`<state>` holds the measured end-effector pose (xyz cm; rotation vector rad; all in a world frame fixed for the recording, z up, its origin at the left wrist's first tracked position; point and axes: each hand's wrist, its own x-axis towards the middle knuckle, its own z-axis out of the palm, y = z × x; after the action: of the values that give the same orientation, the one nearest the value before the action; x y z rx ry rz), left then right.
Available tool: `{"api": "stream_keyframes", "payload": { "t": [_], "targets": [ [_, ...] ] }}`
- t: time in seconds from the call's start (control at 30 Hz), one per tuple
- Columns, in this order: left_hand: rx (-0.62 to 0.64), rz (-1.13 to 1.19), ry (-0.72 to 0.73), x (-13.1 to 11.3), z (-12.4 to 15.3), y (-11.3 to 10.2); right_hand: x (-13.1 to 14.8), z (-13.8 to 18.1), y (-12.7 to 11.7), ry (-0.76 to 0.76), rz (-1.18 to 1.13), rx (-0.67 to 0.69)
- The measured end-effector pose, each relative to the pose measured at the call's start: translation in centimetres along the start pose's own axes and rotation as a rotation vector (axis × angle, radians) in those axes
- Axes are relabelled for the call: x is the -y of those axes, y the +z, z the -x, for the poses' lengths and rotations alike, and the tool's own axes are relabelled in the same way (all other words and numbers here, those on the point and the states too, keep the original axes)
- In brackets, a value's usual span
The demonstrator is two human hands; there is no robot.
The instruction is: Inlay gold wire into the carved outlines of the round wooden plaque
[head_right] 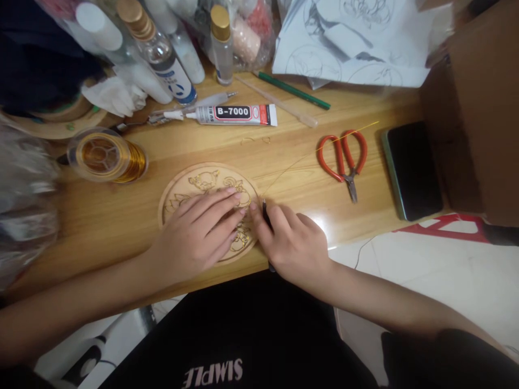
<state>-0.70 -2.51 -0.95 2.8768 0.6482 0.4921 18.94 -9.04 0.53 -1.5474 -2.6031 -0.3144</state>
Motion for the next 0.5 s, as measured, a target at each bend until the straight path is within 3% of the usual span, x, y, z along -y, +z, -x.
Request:
{"api": "stream_keyframes", "payload": {
  "t": [0.5],
  "targets": [
    [0.020,-0.023,0.015,-0.07,0.13,0.10,0.01,0.02,-0.27,-0.021,0.016,0.014]
  ]
}}
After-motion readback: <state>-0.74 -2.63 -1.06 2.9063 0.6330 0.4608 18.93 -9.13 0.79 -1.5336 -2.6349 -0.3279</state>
